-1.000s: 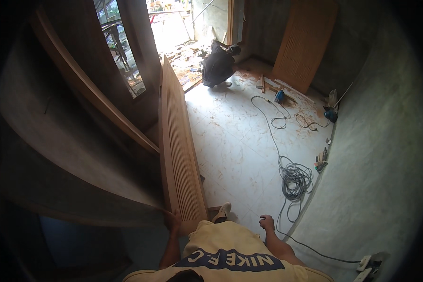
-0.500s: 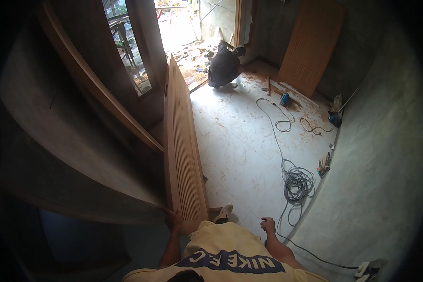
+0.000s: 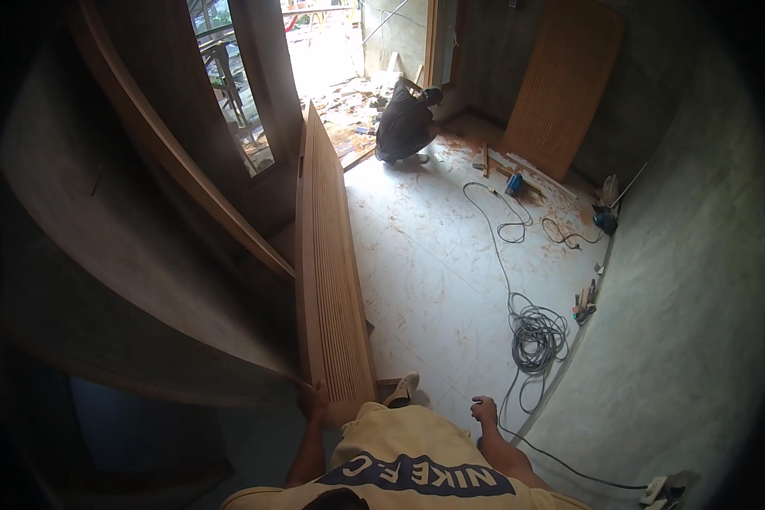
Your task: The person assists in installing a wooden louvered door by holding it upright in the doorway while other individuals work on the frame and hinges.
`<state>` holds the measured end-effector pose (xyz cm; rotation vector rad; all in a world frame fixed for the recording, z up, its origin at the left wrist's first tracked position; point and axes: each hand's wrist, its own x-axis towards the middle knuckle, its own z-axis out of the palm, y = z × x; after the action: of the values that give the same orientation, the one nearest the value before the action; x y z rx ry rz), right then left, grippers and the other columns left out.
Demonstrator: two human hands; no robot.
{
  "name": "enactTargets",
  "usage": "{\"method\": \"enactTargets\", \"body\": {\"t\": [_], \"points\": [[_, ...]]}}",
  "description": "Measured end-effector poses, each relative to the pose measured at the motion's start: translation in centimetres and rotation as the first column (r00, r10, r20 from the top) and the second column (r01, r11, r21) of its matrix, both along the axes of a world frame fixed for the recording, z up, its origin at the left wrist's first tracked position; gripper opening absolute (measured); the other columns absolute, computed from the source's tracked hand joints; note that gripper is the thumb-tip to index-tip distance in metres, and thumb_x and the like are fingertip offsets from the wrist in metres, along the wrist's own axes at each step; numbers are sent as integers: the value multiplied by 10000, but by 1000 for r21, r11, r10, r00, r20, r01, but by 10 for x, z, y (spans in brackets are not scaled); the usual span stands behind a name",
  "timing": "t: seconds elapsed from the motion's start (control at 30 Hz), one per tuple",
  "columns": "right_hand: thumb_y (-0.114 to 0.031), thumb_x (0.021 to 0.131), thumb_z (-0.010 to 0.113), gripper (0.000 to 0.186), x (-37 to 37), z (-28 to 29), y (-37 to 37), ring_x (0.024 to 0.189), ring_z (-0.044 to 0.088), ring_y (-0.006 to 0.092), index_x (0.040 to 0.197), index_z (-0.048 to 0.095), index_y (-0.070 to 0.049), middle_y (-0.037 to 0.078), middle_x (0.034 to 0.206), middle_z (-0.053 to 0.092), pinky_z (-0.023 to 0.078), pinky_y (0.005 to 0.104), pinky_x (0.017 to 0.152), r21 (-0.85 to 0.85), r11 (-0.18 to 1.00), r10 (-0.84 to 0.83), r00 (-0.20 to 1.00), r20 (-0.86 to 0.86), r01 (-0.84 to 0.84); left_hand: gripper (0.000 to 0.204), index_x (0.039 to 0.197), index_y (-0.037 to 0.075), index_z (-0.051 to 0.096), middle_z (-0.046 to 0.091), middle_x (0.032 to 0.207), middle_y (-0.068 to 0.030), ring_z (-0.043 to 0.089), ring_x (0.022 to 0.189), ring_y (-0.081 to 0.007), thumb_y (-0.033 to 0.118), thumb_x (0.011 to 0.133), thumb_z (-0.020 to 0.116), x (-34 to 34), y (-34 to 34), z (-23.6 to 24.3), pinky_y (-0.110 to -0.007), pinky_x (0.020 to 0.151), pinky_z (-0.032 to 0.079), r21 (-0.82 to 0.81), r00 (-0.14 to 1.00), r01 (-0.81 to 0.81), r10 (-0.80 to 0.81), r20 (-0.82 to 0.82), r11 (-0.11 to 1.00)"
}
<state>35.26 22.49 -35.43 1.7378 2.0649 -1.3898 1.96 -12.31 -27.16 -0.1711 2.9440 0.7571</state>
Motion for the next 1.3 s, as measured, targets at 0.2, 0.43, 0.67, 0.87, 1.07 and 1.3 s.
{"method": "enactTargets", "body": {"t": [0.2,0.43,0.67,0.87,1.07,1.3], "points": [[-4,739,621,367,3,-2,2,601,672,192,1102,652,-50,118,806,691,521,320,474,6,1000,23,1000,9,-23,907,1415,-104,116,601,1074,-280,624,952,-407,319,814,646,1,-1,3,-451,839,500,24,1000,4,-4,9,1000],[-10,751,601,370,2,3,2,602,672,197,1117,643,-46,122,816,691,517,317,471,-10,1000,6,1000,14,-6,894,1414,-98,129,574,1144,-286,601,1016,-410,322,817,646,0,1,10,-440,880,485,17,996,7,-9,85,1000],[-18,756,604,371,1,2,4,607,675,201,1124,642,-50,122,826,694,524,326,479,-19,1000,20,1000,7,-20,945,1427,-98,75,578,1139,-284,609,998,-405,332,813,649,1,1,7,-438,868,489,-14,999,2,-1,51,1000],[-18,749,611,366,4,-3,6,605,676,204,1112,647,-51,125,825,694,527,327,482,-3,1000,30,1000,-2,-30,976,1431,-99,25,615,1063,-273,631,940,-403,324,812,650,0,-1,-4,-440,835,503,-26,1000,22,-22,1,999],[-17,745,609,358,2,5,4,599,673,204,1100,649,-44,127,822,693,523,324,477,-17,1000,24,1000,-17,-25,973,1429,-101,22,635,1023,-259,641,918,-396,316,815,650,-1,-3,-10,-436,822,508,-20,1000,17,-17,0,1000],[-17,743,600,369,0,8,1,597,670,199,1110,640,-32,130,809,691,515,314,471,-28,999,15,1000,-7,-16,963,1429,-97,4,592,1101,-262,641,925,-371,271,831,662,-1,1,7,-430,780,528,-26,994,8,-5,107,1000]]}}
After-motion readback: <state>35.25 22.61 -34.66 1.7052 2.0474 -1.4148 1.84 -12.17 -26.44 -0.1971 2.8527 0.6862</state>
